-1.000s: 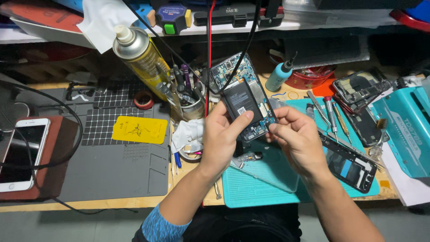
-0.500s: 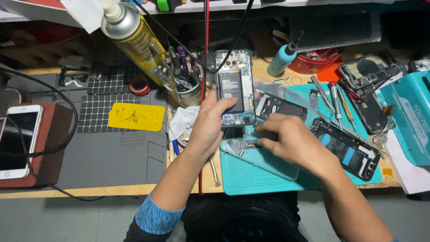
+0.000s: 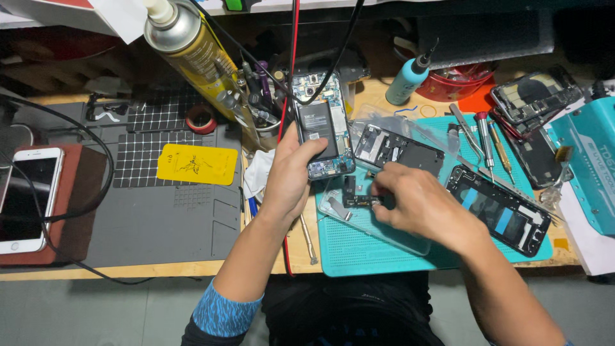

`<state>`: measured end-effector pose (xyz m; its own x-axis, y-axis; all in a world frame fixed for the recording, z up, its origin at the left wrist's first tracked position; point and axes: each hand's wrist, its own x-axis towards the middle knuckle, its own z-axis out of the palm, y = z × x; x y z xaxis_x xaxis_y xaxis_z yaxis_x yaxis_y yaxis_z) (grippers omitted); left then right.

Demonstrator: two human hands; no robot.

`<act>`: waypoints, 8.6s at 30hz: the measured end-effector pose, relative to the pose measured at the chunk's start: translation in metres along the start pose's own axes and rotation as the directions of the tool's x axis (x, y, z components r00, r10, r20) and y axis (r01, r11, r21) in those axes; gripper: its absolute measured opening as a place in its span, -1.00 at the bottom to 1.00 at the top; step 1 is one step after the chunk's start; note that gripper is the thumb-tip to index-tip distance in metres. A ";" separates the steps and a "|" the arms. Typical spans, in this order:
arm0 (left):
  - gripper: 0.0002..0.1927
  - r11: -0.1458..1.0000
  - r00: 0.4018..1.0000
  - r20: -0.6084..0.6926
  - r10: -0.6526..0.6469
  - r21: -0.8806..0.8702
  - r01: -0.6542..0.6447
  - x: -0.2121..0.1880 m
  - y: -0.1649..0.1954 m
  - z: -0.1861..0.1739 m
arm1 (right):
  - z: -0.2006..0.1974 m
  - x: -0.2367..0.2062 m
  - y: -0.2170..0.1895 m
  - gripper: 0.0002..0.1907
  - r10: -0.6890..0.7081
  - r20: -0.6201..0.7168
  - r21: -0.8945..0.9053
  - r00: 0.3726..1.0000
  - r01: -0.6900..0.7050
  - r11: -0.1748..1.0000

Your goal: The person uses a metal prying tool to carefully lift and disconnect internal components inside a disassembled smartphone. They remove a small metal bracket and a ribbon cable, then place them on the workbench. The task focuses on precision handling of delicate internal parts.

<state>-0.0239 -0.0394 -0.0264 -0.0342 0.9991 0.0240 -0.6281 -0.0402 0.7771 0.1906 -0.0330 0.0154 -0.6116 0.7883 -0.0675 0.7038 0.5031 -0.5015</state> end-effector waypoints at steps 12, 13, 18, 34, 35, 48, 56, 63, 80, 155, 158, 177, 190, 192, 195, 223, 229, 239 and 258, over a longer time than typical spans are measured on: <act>-0.52 0.990 0.999 0.010 0.051 0.131 -0.051 0.000 0.003 0.004 | -0.010 -0.009 0.008 -0.81 -0.068 -0.042 0.003 0.997 0.068 0.998; -0.52 0.990 0.999 0.011 0.049 0.135 -0.050 0.000 0.004 0.005 | -0.009 -0.008 0.008 -0.80 -0.055 -0.035 0.001 0.998 0.055 0.998; -0.52 0.990 0.999 0.001 0.037 0.136 -0.037 0.002 0.003 0.003 | -0.004 -0.003 0.000 -0.83 -0.082 0.002 -0.085 0.997 0.082 0.993; -0.54 0.993 0.998 0.019 0.056 0.103 -0.057 0.002 0.002 0.000 | 0.010 0.004 0.006 -0.89 -0.162 -0.003 0.388 0.987 0.150 0.910; -0.54 0.992 0.998 0.020 0.058 0.108 -0.059 0.002 0.002 0.001 | 0.008 0.001 0.010 -0.91 -0.070 0.004 0.468 0.998 0.060 0.882; -0.55 0.994 1.000 0.022 0.017 0.110 -0.019 0.001 0.001 0.004 | -0.002 -0.009 0.041 -0.92 0.111 -0.231 0.845 0.967 0.143 0.516; -0.56 0.989 0.998 0.062 0.003 0.147 -0.012 -0.002 0.000 0.006 | -0.006 -0.007 0.038 -0.80 0.265 -0.288 0.882 0.920 0.147 0.448; -0.57 0.987 0.994 0.112 -0.018 0.158 0.000 -0.008 0.005 0.013 | -0.007 -0.007 0.040 -0.79 0.271 -0.270 0.920 0.924 0.164 0.355; -0.51 0.990 0.992 0.118 -0.041 0.138 0.025 -0.010 0.007 0.018 | -0.010 -0.011 0.042 -0.74 0.296 -0.243 0.950 0.924 0.165 0.267; -0.79 0.916 0.995 0.091 0.031 0.397 -0.065 -0.030 0.014 0.030 | 0.000 -0.026 0.024 -0.77 0.310 -0.279 0.960 0.909 0.269 0.074; -0.80 0.908 0.995 0.091 0.041 0.411 -0.075 -0.031 0.014 0.030 | 0.002 -0.029 0.026 -0.78 0.282 -0.289 0.957 0.915 0.282 0.066; -0.82 0.866 0.970 0.225 0.095 0.461 -0.192 -0.038 0.013 0.037 | 0.004 -0.033 0.004 -0.73 0.181 -0.411 0.775 0.893 0.237 0.586; -0.86 0.865 0.977 0.161 0.139 0.461 -0.198 -0.040 0.013 0.037 | 0.003 -0.030 0.008 -0.76 0.236 -0.313 0.907 0.920 0.215 0.362; -0.85 0.876 0.985 0.135 0.109 0.455 -0.159 -0.040 0.014 0.038 | 0.003 -0.029 0.008 -0.77 0.234 -0.314 0.905 0.920 0.215 0.368; -0.86 0.848 0.980 0.143 0.137 0.494 -0.191 -0.041 0.015 0.037 | 0.003 -0.027 0.008 -0.79 0.213 -0.330 0.899 0.919 0.238 0.368; -0.76 0.755 0.974 0.171 0.148 0.617 -0.223 -0.031 0.009 0.029 | 0.003 -0.018 0.042 -0.86 0.134 -0.230 0.973 0.964 0.223 0.060; -0.77 0.842 0.966 0.250 0.067 0.505 -0.188 -0.029 -0.001 0.031 | 0.010 -0.014 0.047 -0.78 0.044 -0.182 0.974 0.982 0.187 -0.127; -0.74 0.916 0.956 0.291 -0.027 0.390 -0.092 -0.030 0.002 0.032 | 0.006 -0.016 0.045 -0.78 0.062 -0.178 0.977 0.982 0.184 -0.105; -0.58 0.878 0.970 0.170 0.175 0.420 -0.232 -0.032 0.006 0.027 | -0.004 -0.021 0.054 -0.90 0.157 -0.356 0.931 0.921 0.364 -0.030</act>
<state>-0.0058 -0.0713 -0.0060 -0.0106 0.9639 0.2662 -0.2170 -0.2621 0.9403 0.2423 -0.0211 -0.0067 -0.3249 0.9311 0.1659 -0.5800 -0.0576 -0.8126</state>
